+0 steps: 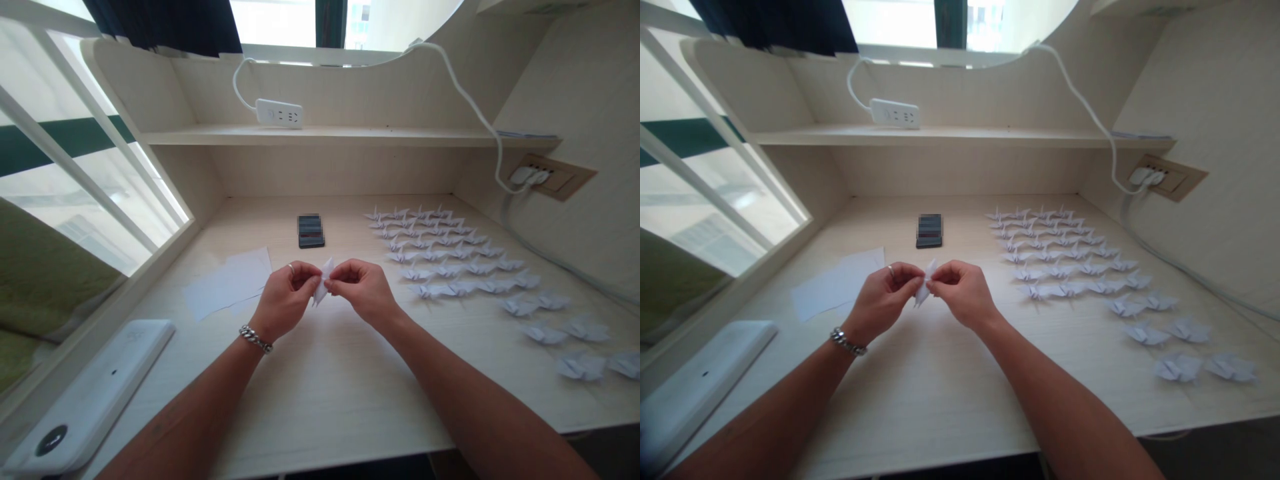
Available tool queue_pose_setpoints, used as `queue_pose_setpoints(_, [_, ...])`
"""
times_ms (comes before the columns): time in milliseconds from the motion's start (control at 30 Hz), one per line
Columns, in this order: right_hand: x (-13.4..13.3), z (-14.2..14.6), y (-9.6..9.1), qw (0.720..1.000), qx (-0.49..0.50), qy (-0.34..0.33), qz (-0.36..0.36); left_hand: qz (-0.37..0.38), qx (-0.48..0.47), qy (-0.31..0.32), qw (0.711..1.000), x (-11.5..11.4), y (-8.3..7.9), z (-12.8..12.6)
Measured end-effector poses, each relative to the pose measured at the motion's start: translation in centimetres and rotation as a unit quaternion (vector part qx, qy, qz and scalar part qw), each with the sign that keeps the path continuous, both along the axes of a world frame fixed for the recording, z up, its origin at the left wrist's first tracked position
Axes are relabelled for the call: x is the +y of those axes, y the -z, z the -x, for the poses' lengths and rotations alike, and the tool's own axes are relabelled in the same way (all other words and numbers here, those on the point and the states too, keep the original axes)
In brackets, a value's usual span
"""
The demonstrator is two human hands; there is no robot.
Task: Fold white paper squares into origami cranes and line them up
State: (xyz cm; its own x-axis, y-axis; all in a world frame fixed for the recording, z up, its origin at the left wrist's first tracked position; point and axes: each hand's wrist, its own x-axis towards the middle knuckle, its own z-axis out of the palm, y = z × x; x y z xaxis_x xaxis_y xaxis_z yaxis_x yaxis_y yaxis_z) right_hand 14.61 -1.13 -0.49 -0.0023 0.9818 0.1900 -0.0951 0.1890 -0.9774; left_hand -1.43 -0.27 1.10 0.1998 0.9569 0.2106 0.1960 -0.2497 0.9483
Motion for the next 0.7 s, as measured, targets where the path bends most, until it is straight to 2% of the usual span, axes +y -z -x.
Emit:
queue_pose_setpoints(100, [0.0,0.13,0.03,1.0,-0.002,0.009,-0.016,0.009,-0.049,-0.007,0.999,-0.14,0.08,-0.25])
queue_pose_setpoints(200, [0.06,0.3,0.05,1.0,0.029,0.011,0.005,0.01,-0.083,-0.01,0.996,-0.27,0.12,-0.43])
queue_pose_setpoints(300, [0.14,0.43,0.17,0.997,0.069,-0.005,0.034,0.001,-0.084,-0.007,0.996,-0.4,0.16,-0.52])
queue_pose_setpoints(567, [0.05,0.43,0.12,0.999,0.043,0.007,0.02,-0.005,-0.086,0.027,0.996,-0.39,0.38,-0.41])
queue_pose_setpoints(700, [-0.11,0.52,-0.18,0.998,0.056,-0.008,0.04,-0.011,-0.098,0.008,0.995,-0.23,0.29,-0.35])
